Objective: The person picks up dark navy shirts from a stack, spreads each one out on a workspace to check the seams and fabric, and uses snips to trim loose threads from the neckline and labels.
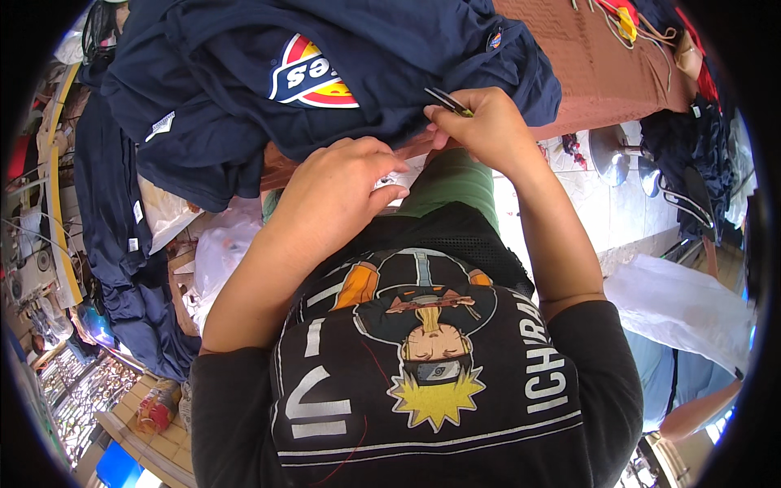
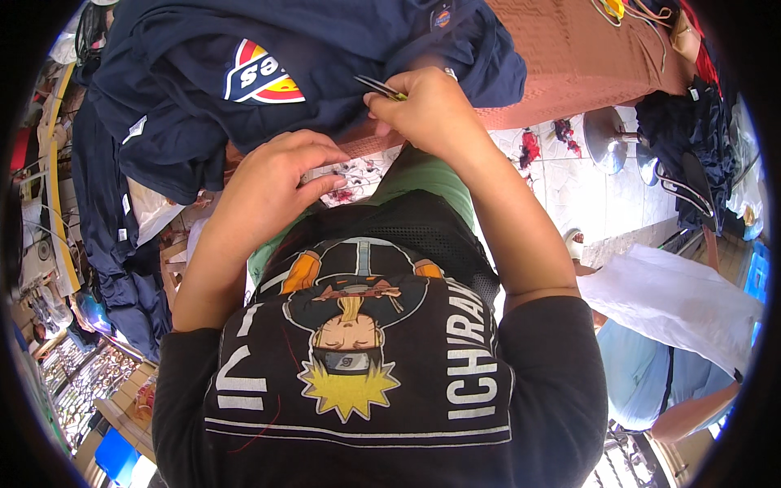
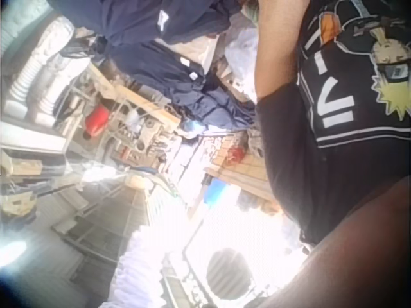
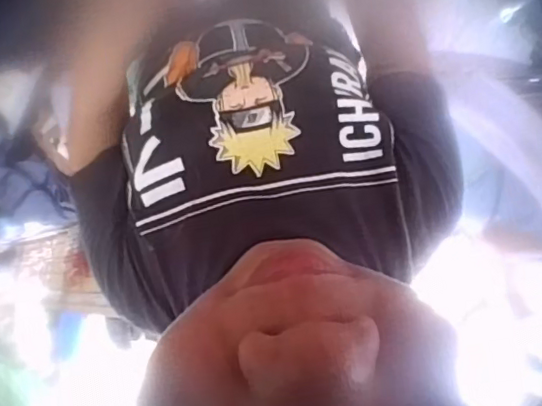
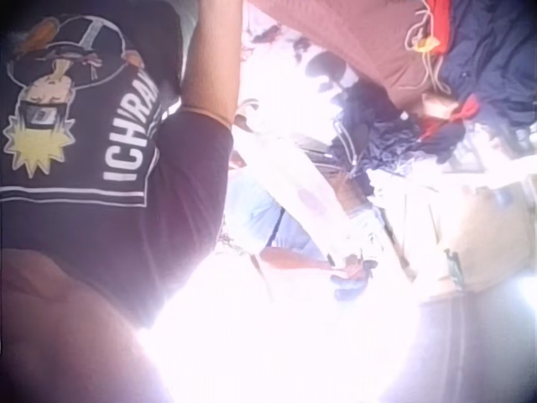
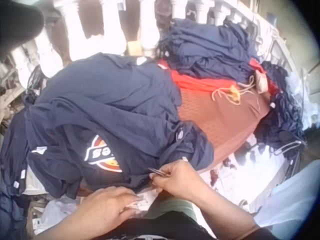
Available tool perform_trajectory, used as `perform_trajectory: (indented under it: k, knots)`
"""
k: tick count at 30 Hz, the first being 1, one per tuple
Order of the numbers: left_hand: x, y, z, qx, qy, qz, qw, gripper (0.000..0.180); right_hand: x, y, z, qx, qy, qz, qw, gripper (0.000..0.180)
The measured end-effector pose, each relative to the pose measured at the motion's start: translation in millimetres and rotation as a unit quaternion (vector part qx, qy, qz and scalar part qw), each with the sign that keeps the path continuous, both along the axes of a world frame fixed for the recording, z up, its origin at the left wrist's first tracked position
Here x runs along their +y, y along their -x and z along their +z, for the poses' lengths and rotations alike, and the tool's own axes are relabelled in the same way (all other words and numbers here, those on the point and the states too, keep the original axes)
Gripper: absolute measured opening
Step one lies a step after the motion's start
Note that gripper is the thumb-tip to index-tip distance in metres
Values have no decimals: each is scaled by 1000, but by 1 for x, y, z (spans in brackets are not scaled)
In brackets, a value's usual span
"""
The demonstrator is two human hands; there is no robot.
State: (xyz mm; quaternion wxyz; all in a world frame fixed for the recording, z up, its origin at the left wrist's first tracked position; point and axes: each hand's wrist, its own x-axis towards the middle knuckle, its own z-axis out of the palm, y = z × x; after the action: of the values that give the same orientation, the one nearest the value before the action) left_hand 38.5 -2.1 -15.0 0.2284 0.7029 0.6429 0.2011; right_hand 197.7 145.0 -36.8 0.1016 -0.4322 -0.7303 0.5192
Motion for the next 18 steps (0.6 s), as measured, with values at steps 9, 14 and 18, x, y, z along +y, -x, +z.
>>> perform_trajectory:
  k: [9, 14, 18]
  knots:
    - [21, 4, 2, -265, -169, 200, 928, 14, 3, -9, 1, 267, 141, -11, 953, 14]
    - [27, 0, 10, -249, -211, 194, 925, 25, 2, -8, 6, 333, 191, -34, 923, 12]
    - [30, -9, 6, -222, -207, 184, 935, 28, 0, -8, 9, 348, 193, -19, 917, 13]
